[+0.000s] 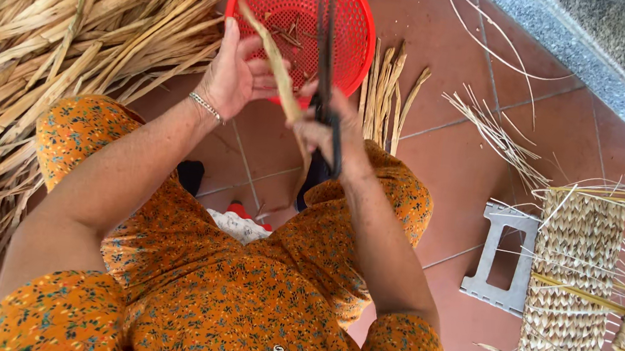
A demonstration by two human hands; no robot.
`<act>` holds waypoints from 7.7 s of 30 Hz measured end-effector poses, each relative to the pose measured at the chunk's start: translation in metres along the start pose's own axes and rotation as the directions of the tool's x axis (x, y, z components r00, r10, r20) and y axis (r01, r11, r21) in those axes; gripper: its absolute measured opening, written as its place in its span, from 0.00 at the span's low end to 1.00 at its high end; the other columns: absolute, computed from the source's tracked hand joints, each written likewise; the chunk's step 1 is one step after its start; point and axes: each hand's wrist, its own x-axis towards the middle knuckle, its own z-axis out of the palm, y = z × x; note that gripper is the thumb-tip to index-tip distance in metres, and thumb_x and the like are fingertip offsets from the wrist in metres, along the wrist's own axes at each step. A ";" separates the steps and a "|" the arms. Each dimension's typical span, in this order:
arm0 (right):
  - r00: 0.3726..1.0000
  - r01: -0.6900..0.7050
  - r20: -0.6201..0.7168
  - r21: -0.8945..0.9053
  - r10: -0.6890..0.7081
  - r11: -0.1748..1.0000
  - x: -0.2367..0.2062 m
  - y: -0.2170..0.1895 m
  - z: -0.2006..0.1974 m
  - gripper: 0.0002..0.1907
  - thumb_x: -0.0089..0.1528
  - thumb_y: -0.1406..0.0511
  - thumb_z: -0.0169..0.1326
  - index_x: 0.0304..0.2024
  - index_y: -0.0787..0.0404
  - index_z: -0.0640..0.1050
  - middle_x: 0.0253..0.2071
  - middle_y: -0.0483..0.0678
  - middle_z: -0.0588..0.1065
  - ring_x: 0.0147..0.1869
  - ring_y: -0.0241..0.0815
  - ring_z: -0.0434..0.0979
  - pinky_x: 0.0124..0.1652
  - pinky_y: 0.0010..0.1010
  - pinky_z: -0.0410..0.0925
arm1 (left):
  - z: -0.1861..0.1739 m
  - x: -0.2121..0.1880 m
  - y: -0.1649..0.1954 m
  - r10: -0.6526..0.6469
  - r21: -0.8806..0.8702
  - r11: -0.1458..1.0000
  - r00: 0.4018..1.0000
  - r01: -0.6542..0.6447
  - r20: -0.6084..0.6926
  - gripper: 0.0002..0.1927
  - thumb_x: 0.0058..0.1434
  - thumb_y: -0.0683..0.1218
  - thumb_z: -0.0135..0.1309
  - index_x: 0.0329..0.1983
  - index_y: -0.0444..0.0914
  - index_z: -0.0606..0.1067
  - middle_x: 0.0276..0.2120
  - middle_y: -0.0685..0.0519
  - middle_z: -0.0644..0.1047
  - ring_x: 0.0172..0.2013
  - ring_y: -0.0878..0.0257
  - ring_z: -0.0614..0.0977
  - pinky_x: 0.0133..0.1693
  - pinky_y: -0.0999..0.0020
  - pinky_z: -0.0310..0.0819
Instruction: The person sits on the floor and uses scissors to trim dried palm leaves, cutting off hard midribs and edge strips one leaf at a time. Trimmed leaf pieces are set aside and discarded bits collect in a red basket beside them.
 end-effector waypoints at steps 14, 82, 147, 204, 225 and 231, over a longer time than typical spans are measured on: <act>0.975 -0.211 -0.148 -0.351 0.168 0.912 -0.054 0.071 0.029 0.32 0.60 0.56 0.65 0.63 0.62 0.73 0.31 0.46 0.76 0.25 0.33 0.72 0.23 0.27 0.66 | -0.023 0.001 0.050 0.372 -0.003 0.928 0.928 -0.372 -0.013 0.19 0.80 0.56 0.44 0.65 0.41 0.71 0.28 0.53 0.75 0.22 0.66 0.73 0.25 0.69 0.68; 0.892 0.231 -0.372 -0.116 -0.258 0.966 0.010 0.059 0.014 0.24 0.64 0.56 0.63 0.54 0.67 0.76 0.34 0.41 0.75 0.36 0.32 0.76 0.37 0.26 0.71 | 0.041 -0.003 -0.018 0.150 0.231 0.958 0.983 -0.171 0.105 0.18 0.64 0.35 0.51 0.57 0.34 0.77 0.41 0.52 0.81 0.37 0.65 0.82 0.41 0.67 0.86; 0.988 0.048 -0.116 -0.379 -0.099 0.924 -0.011 0.069 -0.011 0.36 0.69 0.44 0.44 0.64 0.66 0.71 0.29 0.43 0.73 0.37 0.37 0.76 0.40 0.31 0.69 | -0.015 -0.025 0.035 0.656 0.858 0.158 0.702 -0.489 0.279 0.06 0.69 0.42 0.64 0.46 0.35 0.83 0.35 0.51 0.81 0.32 0.66 0.80 0.34 0.70 0.74; 0.434 0.384 -0.898 0.114 -0.070 0.916 -0.150 0.159 -0.242 0.22 0.59 0.78 0.60 0.53 0.68 0.66 0.30 0.52 0.71 0.22 0.40 0.72 0.21 0.28 0.66 | 0.019 0.012 0.036 0.475 0.632 -0.743 0.492 -0.220 0.730 0.16 0.59 0.34 0.57 0.50 0.38 0.75 0.48 0.45 0.73 0.48 0.49 0.76 0.47 0.54 0.75; -0.165 0.112 -0.892 0.407 0.420 0.907 -0.313 0.300 -0.211 0.23 0.58 0.73 0.66 0.50 0.65 0.69 0.32 0.54 0.75 0.18 0.42 0.71 0.18 0.30 0.65 | 0.082 0.141 -0.090 -0.240 0.790 -0.406 0.888 -0.460 0.393 0.31 0.61 0.51 0.56 0.69 0.45 0.68 0.62 0.40 0.71 0.60 0.41 0.74 0.59 0.47 0.69; 0.118 -0.680 -0.988 -0.007 0.100 0.733 -0.318 0.311 -0.201 0.18 0.61 0.60 0.61 0.49 0.65 0.78 0.39 0.59 0.79 0.39 0.56 0.78 0.39 0.44 0.69 | -0.024 0.110 0.015 -0.016 0.852 -0.517 0.995 -0.090 0.095 0.25 0.64 0.56 0.59 0.63 0.46 0.76 0.57 0.39 0.77 0.58 0.42 0.76 0.59 0.47 0.69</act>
